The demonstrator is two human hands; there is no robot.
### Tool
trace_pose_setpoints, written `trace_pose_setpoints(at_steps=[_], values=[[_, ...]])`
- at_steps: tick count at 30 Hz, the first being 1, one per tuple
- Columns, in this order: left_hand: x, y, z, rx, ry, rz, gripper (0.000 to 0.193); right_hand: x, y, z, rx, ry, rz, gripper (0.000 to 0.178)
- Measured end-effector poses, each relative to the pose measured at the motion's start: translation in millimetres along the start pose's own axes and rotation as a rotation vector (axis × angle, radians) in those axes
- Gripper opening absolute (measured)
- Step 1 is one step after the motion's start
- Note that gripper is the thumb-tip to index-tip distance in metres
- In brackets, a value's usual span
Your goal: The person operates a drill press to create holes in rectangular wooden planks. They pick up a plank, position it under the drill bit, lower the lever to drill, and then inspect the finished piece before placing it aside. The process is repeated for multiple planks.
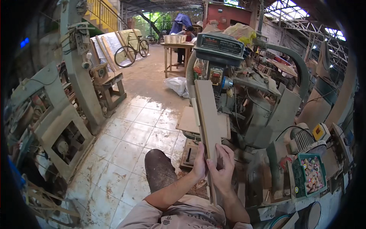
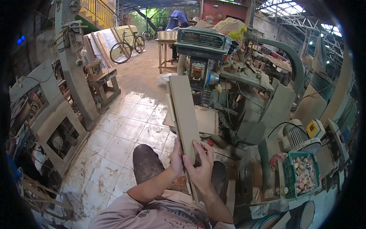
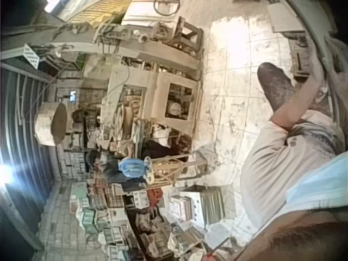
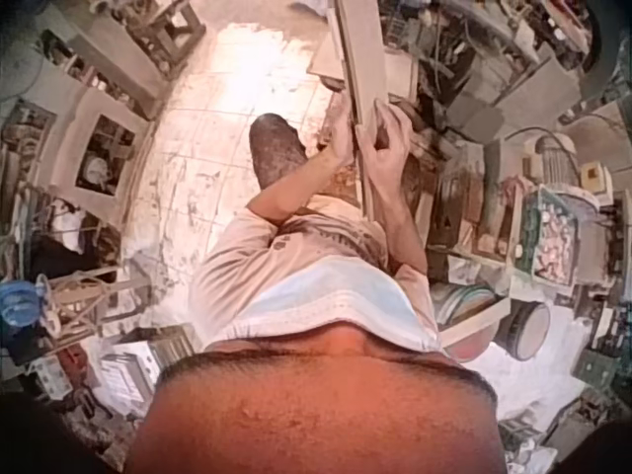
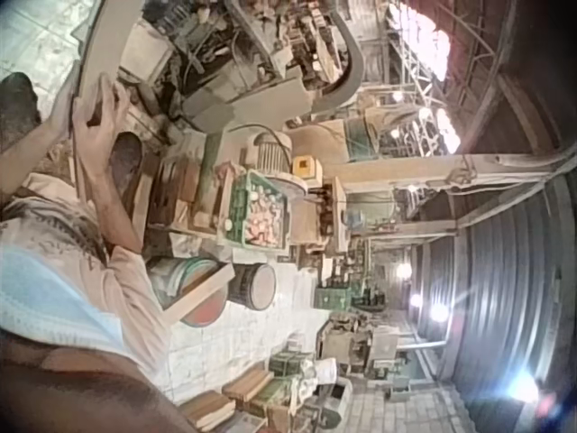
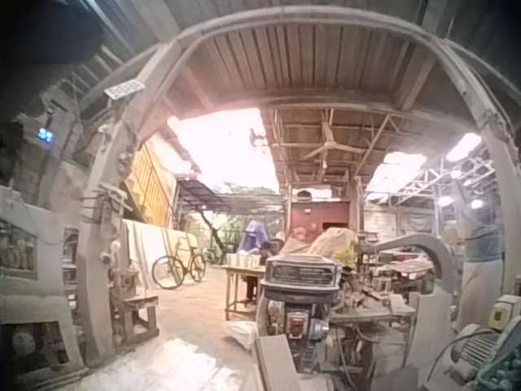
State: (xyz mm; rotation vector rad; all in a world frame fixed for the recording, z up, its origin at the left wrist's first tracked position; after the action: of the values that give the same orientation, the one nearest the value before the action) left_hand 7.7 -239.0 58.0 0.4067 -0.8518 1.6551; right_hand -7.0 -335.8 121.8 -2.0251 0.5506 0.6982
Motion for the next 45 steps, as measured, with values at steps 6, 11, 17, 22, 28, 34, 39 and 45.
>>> trace_pose_setpoints(at_steps=[6,11,17,22,28,34,39,45], values=[[0.3,3.4,5.9,-0.034,0.01,0.014,0.069,0.2,-3.7,4.9,0.002,0.078,0.004,0.055],[1.1,2.9,7.0,-0.037,0.032,0.031,0.068,-1.2,-4.6,5.0,-0.004,0.102,-0.02,0.054],[7.6,2.8,13.1,-0.055,0.016,0.065,0.067,-4.6,-7.3,5.1,0.007,0.107,-0.043,0.053],[1.0,-0.2,8.2,-0.037,0.057,0.038,0.066,-7.1,-6.0,3.7,0.012,0.115,-0.044,0.052],[15.8,-15.1,14.5,-0.024,0.154,0.025,0.066,-7.5,-25.9,1.5,0.027,0.137,-0.051,0.049],[53.9,-48.7,40.3,-0.132,0.107,0.12,0.064,-23.6,-65.4,-12.4,0.09,0.108,-0.146,0.048],[67.8,-55.7,45.1,-0.148,0.08,0.132,0.063,-33.9,-74.1,-14.4,0.124,0.111,-0.163,0.047],[71.9,-51.7,49.7,-0.085,0.107,0.145,0.063,-38.7,-71.1,-12.3,0.132,0.194,-0.123,0.045]])
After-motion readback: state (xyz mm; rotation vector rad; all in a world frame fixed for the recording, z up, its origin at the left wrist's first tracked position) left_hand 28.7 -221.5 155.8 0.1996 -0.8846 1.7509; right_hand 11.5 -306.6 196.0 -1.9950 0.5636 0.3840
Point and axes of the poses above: each hand's wrist, its own y-axis away from the middle knuckle, its own z-axis out of the palm, x = y × z, the point moved 8 cm from there along -y, towards the middle knuckle, and after that the axes turned 14 degrees about -x, right-handed, at the moved point
